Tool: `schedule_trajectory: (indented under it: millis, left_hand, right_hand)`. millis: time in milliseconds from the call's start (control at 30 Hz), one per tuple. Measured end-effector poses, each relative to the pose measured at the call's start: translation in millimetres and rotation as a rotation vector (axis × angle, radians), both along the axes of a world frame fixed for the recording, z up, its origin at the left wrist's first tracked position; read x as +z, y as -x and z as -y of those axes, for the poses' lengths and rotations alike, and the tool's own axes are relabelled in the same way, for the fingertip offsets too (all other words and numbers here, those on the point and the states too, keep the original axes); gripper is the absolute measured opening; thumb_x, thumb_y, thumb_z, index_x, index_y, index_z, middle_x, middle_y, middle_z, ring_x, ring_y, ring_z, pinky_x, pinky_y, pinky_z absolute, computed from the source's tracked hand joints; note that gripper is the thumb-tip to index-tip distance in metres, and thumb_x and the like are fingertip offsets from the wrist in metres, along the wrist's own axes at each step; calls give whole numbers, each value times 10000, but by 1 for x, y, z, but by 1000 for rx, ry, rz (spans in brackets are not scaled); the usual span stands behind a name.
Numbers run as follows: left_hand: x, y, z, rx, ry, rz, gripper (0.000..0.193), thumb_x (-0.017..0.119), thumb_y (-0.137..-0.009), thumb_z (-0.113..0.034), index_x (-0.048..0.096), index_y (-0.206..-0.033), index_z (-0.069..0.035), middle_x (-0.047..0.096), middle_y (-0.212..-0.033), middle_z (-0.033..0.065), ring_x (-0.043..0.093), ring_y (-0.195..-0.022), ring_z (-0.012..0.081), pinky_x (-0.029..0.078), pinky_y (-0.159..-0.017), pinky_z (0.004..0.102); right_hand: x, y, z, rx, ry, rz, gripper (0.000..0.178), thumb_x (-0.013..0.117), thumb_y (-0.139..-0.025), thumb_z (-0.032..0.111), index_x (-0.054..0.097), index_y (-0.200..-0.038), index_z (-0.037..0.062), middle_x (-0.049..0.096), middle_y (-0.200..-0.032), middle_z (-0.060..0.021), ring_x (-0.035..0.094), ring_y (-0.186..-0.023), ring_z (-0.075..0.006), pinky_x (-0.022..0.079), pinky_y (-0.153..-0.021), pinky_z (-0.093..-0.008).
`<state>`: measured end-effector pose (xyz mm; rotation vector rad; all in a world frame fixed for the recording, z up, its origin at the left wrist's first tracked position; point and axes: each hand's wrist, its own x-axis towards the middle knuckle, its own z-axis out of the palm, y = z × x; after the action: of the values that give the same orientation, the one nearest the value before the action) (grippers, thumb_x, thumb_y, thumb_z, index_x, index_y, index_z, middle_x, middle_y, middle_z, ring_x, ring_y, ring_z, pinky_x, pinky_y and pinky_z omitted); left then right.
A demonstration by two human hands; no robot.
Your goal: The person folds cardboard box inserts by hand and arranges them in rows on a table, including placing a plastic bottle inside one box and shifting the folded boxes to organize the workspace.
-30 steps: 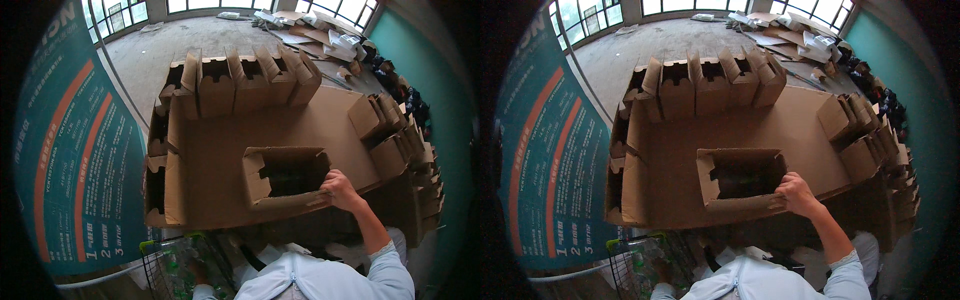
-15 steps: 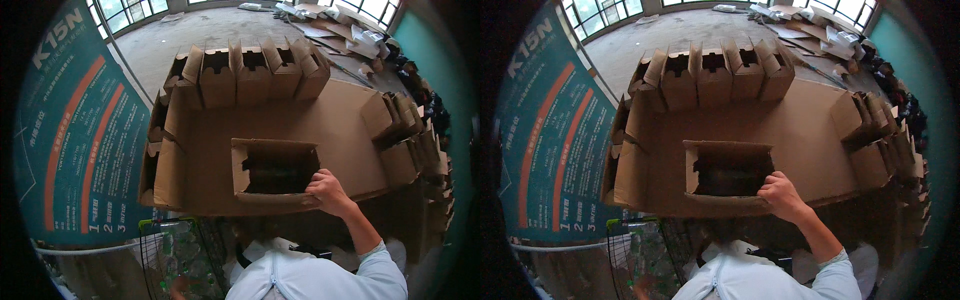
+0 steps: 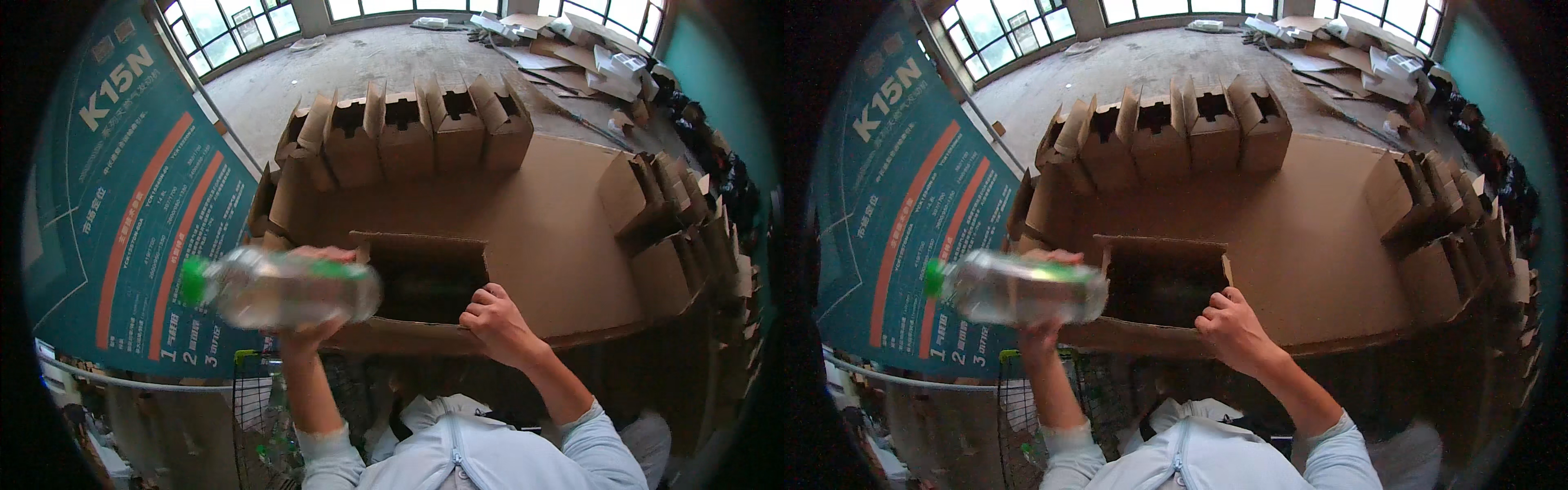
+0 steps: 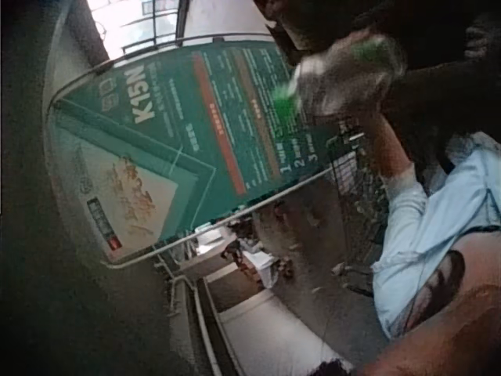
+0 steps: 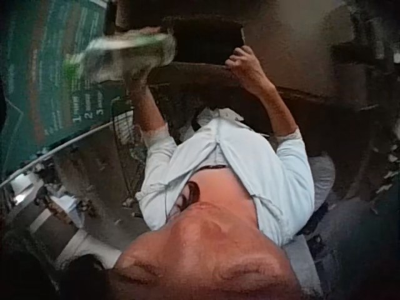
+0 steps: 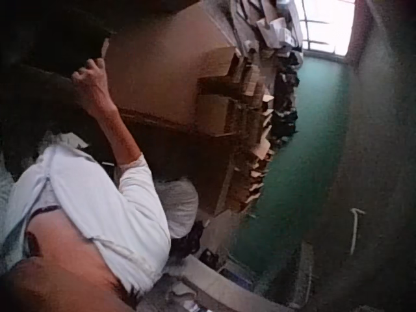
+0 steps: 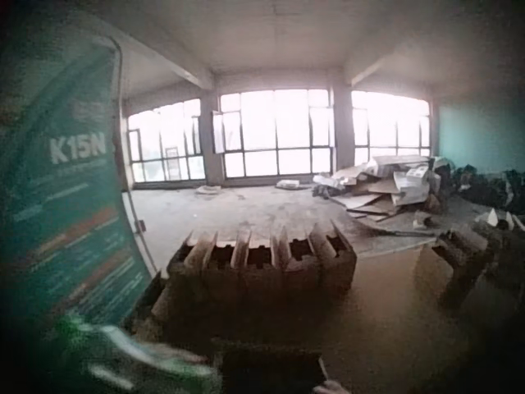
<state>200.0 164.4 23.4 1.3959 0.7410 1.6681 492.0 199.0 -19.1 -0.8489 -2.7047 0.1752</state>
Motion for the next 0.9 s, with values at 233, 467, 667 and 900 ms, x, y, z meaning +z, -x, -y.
schedule_trajectory:
  millis: [233, 467, 667, 900]
  left_hand:
    - [0, -56, -61, -189, 190, -1049, 609, 818, -602, -116, 546, -1132, 13, 633, -1048, 213, 626, -982, 332, 501, -882, 374]
    - [-40, -45, -73, -431, 438, -1437, 516, 758, -684, -87, 612, -1171, -2, 665, -1053, 221, 647, -974, 358, 515, -871, 370]
    - [-10, -47, -34, 189, -59, -907, 416, 709, -811, -231, 636, -1159, -15, 668, -1095, 190, 637, -1044, 336, 489, -934, 394]
    - [-57, -8, 5, 285, 365, -912, 444, 747, -790, -246, 626, -1155, -24, 646, -1100, 188, 629, -1044, 322, 486, -897, 404]
  right_hand:
    - [-2, -24, 7, -159, 13, -207, 49, 696, -709, 101, 673, -753, 97, 635, -779, -57, 594, -861, -224, 398, -964, -432]
    - [-9, -22, 16, -160, 51, -144, 102, 719, -709, 108, 684, -804, 95, 638, -897, -86, 617, -931, -244, 349, -1061, -480]
    - [-7, -24, 19, -279, 51, -593, 426, 739, -761, 156, 624, -1165, 84, 462, -1367, -155, 404, -1308, -334, 304, -1107, -499]
    - [-56, -12, -2, -254, 376, -571, 613, 748, -776, 148, 493, -1327, 67, 555, -1292, -168, 529, -1211, -326, 454, -964, -357]
